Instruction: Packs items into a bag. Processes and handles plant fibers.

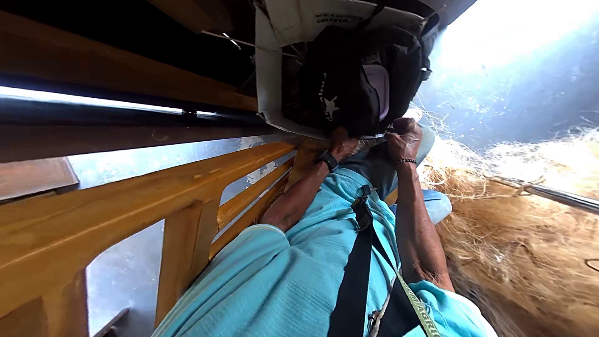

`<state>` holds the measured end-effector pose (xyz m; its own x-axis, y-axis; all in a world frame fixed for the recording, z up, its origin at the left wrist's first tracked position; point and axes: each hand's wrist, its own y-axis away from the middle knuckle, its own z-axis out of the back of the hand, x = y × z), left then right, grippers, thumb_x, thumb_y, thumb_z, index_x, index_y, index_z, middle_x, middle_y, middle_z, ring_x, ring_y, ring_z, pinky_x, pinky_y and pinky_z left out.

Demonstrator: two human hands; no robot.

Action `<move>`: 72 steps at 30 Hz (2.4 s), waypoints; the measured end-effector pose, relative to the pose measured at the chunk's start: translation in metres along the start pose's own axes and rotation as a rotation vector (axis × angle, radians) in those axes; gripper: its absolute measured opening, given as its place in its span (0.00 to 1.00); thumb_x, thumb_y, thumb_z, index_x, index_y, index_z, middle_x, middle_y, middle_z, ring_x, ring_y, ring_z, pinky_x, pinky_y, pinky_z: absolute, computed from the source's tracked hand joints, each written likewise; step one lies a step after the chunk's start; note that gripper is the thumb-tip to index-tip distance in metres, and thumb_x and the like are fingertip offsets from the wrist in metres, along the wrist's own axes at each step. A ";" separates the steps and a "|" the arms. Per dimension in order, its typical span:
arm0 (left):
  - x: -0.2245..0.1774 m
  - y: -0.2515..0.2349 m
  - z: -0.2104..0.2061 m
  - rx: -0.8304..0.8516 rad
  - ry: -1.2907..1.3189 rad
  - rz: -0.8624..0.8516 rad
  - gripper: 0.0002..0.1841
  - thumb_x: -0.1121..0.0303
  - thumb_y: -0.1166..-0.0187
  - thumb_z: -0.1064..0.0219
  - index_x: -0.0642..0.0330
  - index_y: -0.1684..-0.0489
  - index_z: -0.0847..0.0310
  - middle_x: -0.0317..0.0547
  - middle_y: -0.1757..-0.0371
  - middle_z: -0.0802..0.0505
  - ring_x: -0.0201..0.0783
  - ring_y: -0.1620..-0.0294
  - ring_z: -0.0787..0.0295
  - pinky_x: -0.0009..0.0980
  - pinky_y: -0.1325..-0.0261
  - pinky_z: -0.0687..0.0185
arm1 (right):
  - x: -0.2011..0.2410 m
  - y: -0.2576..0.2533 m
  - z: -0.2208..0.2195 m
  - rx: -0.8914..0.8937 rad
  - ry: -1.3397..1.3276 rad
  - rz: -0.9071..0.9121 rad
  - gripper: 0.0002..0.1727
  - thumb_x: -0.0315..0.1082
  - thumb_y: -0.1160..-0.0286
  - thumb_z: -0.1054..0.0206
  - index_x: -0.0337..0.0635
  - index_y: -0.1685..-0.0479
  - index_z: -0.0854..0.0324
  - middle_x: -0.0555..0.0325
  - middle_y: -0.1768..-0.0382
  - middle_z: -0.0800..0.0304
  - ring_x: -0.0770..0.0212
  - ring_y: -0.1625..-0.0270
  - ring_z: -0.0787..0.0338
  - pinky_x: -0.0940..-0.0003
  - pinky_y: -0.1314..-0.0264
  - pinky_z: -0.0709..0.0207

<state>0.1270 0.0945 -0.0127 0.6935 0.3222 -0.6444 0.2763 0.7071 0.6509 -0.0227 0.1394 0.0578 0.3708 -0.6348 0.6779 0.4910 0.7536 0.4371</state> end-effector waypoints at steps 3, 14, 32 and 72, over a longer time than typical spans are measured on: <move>-0.003 -0.005 0.005 -0.064 0.033 -0.023 0.21 0.63 0.23 0.29 0.77 0.45 0.17 0.70 0.44 0.10 0.60 0.37 0.13 0.56 0.31 0.21 | -0.004 -0.022 -0.002 0.067 0.154 -0.130 0.23 0.24 0.36 0.28 0.29 0.37 0.19 0.34 0.38 0.14 0.41 0.32 0.16 0.42 0.27 0.26; -0.016 -0.037 0.023 -0.215 0.085 -0.178 0.19 0.55 0.23 0.26 0.66 0.53 0.10 0.56 0.54 0.05 0.47 0.49 0.07 0.50 0.37 0.15 | -0.023 -0.062 -0.024 0.257 -0.552 -0.350 0.24 0.15 0.36 0.32 0.32 0.36 0.23 0.42 0.46 0.13 0.52 0.55 0.07 0.57 0.58 0.09; -0.017 -0.038 0.024 -0.256 -0.030 -0.163 0.19 0.53 0.23 0.27 0.65 0.61 0.09 0.56 0.58 0.05 0.50 0.52 0.07 0.53 0.41 0.16 | -0.023 -0.076 -0.069 0.047 -0.411 -0.411 0.17 0.34 0.28 0.25 0.35 0.45 0.17 0.43 0.57 0.07 0.51 0.67 0.06 0.54 0.64 0.10; -0.027 -0.007 0.042 0.435 0.031 -0.176 0.18 0.58 0.17 0.32 0.67 0.67 0.11 0.48 0.74 0.11 0.37 0.76 0.17 0.39 0.66 0.19 | -0.007 -0.030 0.018 0.264 -0.441 -0.341 0.13 0.41 0.14 0.39 0.45 0.65 0.17 0.66 0.82 0.20 0.73 0.91 0.29 0.77 0.91 0.33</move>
<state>0.1341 0.0543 0.0168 0.5931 0.2444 -0.7672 0.6455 0.4251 0.6345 -0.0545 0.1245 0.0507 -0.1611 -0.7596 0.6301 0.2920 0.5731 0.7657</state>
